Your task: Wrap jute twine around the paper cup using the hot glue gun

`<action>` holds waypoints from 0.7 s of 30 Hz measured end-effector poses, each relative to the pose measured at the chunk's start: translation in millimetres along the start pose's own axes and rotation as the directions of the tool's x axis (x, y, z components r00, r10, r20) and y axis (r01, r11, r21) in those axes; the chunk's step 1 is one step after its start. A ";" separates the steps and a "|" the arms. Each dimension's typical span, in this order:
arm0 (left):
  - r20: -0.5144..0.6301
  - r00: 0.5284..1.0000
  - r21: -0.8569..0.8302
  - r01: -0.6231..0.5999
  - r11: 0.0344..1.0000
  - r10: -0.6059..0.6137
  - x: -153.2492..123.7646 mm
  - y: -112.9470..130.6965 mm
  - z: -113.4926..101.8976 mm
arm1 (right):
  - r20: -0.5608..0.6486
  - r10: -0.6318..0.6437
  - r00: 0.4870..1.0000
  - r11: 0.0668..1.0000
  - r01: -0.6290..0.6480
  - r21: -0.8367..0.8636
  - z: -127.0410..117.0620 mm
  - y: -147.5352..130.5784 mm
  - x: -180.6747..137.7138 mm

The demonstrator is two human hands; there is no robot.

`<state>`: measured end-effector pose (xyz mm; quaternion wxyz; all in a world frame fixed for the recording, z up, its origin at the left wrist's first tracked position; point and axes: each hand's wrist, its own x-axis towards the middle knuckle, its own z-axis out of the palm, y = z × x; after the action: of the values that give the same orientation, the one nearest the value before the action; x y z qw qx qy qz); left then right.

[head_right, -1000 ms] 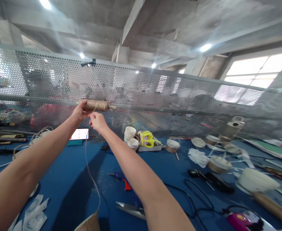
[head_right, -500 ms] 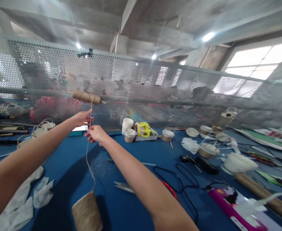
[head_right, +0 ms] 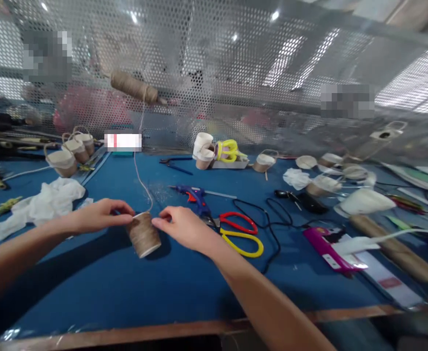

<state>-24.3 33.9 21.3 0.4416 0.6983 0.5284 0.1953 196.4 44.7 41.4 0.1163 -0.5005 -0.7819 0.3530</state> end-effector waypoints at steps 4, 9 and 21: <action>0.023 1.000 -0.179 -0.008 0.984 0.012 -5.2 -1.7 28.6 | 0.006 -0.090 0.996 0.996 0.090 0.022 24.7 0.2 -8.4; -0.008 0.996 -0.299 -0.089 0.950 0.091 -15.5 -3.5 39.3 | -0.113 -0.167 0.980 0.979 0.178 0.101 29.8 8.7 -11.1; -0.003 0.983 -0.330 -0.174 0.928 0.183 -20.8 -1.6 51.6 | -0.180 -0.230 0.956 0.970 0.241 0.043 28.4 11.5 -20.8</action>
<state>5.5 -6.1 -3.5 0.5395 0.6627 0.4165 0.3103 199.1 17.3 16.7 0.2414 -0.4287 -0.8110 0.3165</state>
